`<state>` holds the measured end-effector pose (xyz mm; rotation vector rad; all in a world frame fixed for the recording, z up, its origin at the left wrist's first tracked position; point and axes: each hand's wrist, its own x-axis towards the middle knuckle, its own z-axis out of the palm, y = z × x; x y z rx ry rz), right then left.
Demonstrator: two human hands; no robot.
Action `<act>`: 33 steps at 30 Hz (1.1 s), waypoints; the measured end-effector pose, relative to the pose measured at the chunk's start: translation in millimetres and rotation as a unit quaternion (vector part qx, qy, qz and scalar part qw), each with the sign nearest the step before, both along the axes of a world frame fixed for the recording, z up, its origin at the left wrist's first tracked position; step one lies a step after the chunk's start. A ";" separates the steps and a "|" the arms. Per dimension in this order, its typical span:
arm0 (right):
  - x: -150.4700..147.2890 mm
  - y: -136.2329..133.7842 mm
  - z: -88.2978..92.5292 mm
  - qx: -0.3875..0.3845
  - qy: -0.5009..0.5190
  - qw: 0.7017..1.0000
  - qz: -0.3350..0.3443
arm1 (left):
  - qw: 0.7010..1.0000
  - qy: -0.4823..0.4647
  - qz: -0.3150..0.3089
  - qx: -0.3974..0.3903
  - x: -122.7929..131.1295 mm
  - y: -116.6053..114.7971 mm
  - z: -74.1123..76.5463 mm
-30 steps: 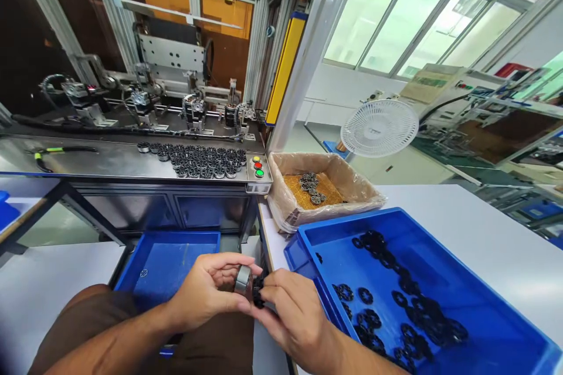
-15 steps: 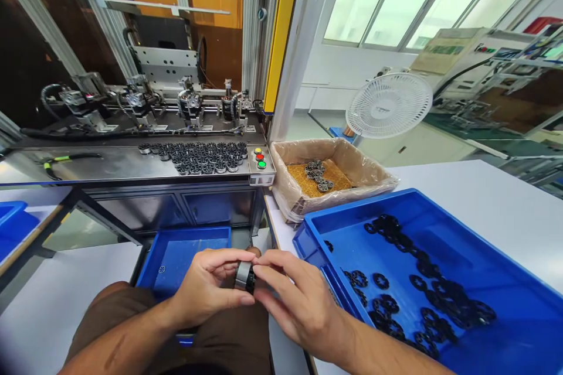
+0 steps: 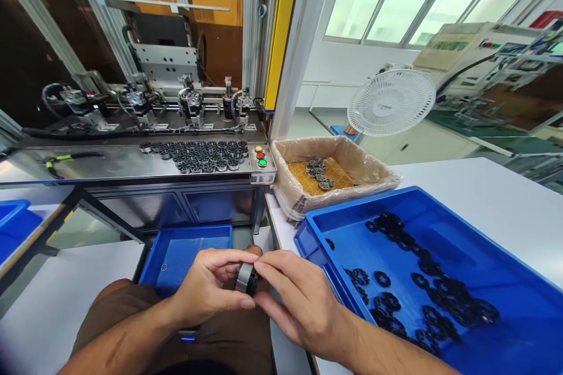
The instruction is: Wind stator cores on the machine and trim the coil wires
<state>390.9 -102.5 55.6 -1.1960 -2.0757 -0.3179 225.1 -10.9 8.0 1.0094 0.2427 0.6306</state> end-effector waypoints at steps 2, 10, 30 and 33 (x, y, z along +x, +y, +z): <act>0.7 1.0 0.0 0.007 -0.008 1.000 0.011 | 1.000 -0.003 -0.002 -0.004 0.0 -0.4 0.3; 4.2 -0.6 -1.7 0.024 -0.045 0.999 0.017 | 0.999 0.006 -0.028 -0.030 -1.1 1.1 3.7; 10.7 1.9 -4.2 -0.109 0.121 0.987 0.011 | 0.969 0.061 -0.042 0.238 -14.5 -0.7 1.9; 14.1 3.9 -6.3 -0.164 0.196 0.967 -0.008 | 0.940 0.064 -0.061 0.330 -19.7 -1.2 6.1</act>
